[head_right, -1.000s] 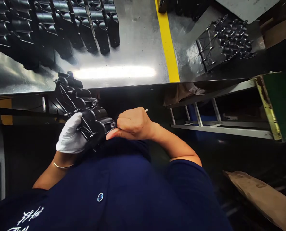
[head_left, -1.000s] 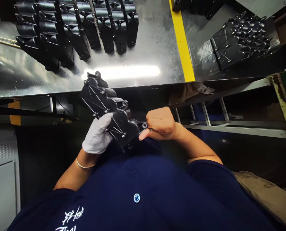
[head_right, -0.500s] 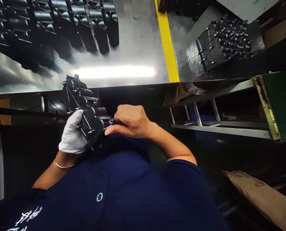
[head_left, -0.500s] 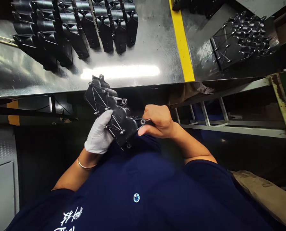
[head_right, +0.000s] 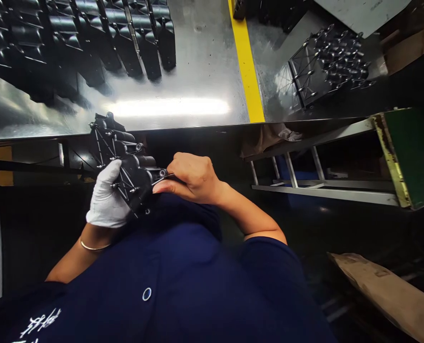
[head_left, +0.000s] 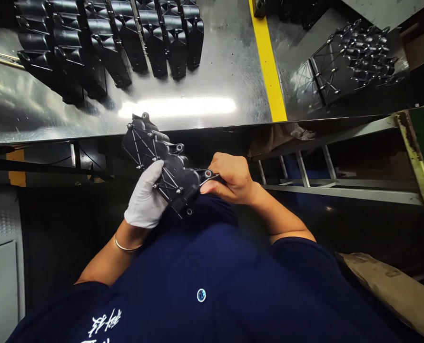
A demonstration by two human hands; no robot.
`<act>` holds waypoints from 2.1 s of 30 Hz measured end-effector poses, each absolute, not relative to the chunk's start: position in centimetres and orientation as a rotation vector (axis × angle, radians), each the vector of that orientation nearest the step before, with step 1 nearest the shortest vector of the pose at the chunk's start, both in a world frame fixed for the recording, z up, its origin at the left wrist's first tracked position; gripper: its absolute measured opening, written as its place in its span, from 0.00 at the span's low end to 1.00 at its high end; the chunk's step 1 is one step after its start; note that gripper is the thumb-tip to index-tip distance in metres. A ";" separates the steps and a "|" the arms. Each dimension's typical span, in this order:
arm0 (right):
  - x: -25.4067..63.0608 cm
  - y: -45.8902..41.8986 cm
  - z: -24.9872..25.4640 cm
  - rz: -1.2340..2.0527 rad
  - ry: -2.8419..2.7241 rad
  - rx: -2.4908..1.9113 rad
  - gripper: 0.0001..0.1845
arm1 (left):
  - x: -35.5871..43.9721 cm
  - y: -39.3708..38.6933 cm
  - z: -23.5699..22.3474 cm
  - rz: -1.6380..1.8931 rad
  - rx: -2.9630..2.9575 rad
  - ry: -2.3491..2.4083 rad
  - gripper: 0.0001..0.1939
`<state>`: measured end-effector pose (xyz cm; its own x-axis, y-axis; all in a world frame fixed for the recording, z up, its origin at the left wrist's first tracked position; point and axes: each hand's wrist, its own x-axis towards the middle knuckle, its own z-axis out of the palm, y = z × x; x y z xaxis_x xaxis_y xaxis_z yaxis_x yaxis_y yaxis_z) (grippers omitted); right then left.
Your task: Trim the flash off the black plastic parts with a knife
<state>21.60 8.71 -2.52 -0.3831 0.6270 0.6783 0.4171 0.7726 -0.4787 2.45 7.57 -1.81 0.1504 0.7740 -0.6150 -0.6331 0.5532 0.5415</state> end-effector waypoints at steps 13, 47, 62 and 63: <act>21.8 8.9 -2.3 0.280 -2.048 -0.794 0.21 | 2.4 7.2 -2.1 0.986 0.235 0.990 0.18; 21.9 10.0 -2.0 0.595 -1.660 -1.102 0.15 | 3.1 8.2 0.5 1.381 0.218 0.933 0.12; 20.8 10.5 -2.1 0.544 -1.771 -0.994 0.10 | 2.6 8.2 0.9 1.248 0.114 0.923 0.09; 20.8 10.5 -2.2 0.547 -1.771 -0.983 0.10 | 2.6 8.1 0.8 1.240 0.130 0.923 0.09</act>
<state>20.80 10.53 -2.17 -0.1734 0.8195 0.5461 0.3694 0.5682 -0.7353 2.60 8.13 0.78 0.0263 0.8480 -0.5293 -0.7501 0.3667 0.5503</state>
